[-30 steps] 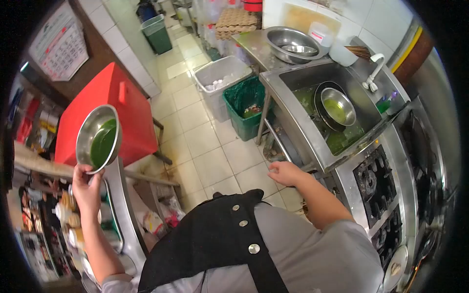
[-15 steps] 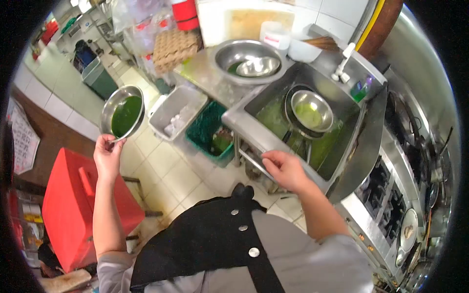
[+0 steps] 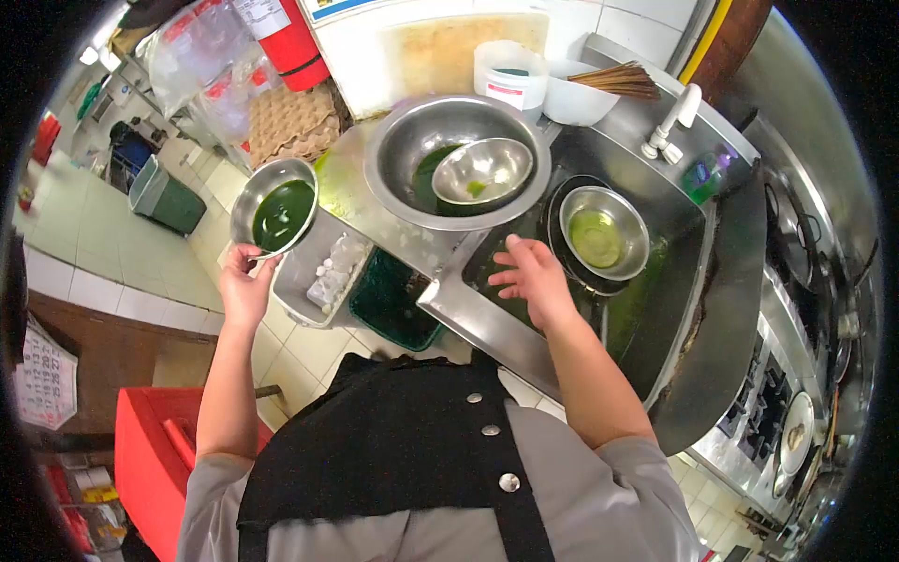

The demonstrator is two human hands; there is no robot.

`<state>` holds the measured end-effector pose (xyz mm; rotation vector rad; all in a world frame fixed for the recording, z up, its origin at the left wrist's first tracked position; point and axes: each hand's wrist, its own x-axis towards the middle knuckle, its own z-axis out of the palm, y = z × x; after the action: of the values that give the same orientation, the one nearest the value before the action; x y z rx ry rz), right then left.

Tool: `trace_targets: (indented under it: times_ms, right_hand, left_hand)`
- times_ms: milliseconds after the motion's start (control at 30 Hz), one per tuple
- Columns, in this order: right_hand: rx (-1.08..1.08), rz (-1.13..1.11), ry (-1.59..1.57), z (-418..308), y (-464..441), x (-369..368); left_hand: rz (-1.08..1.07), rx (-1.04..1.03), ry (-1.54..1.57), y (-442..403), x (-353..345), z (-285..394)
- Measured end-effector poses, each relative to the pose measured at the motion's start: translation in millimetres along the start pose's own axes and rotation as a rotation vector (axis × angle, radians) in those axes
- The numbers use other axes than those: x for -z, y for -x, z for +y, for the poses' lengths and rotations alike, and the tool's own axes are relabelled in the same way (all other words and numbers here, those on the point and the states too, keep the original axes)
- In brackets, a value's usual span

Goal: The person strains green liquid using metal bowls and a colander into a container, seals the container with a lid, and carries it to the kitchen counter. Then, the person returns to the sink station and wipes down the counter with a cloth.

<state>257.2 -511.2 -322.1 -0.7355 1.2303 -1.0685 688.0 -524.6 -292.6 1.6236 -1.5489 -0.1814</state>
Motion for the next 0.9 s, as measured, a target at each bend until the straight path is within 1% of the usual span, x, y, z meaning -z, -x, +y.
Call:
trace_targets:
  times_ms: [100, 167, 200, 267, 367, 400, 567, 700, 900]
  right_hand:
    - [-0.08, 0.037, -0.076, -1.8, -21.9, -15.5]
    - [-0.106, 0.05, -0.127, 0.4, -33.0, -23.7]
    - [-0.112, 0.077, -0.155, -1.1, -35.9, -31.5]
    - [-0.091, 0.135, -0.182, -6.1, -41.2, -50.2]
    - [-0.035, 0.246, -0.194, -11.4, -49.5, -72.8]
    - [-0.023, 0.294, -0.198, -9.4, -54.5, -75.0]
    - [-0.027, 0.507, -0.237, -8.2, -50.2, -73.8]
    - [0.019, 0.592, -0.241, -6.7, -29.6, -65.9]
    - [0.101, 0.633, -0.276, -19.9, 9.5, -45.3]
  left_hand:
    - [-0.035, -0.089, -0.012, -28.2, -18.2, -18.7]
    - [-0.093, -0.063, 0.067, -45.2, -30.7, -33.3]
    - [-0.124, -0.106, 0.044, -55.0, -34.1, -39.5]
    - [-0.177, -0.19, 0.012, -74.3, -42.1, -51.2]
    - [-0.28, -0.195, 0.079, -101.1, -55.8, -66.8]
    - [-0.265, -0.222, 0.046, -106.7, -60.5, -67.5]
    - [-0.33, -0.289, 0.145, -131.7, -78.4, -65.8]
    - [-0.385, -0.337, 0.219, -137.7, -97.9, -61.6]
    - [-0.418, -0.369, 0.257, -125.6, -129.4, -50.3]
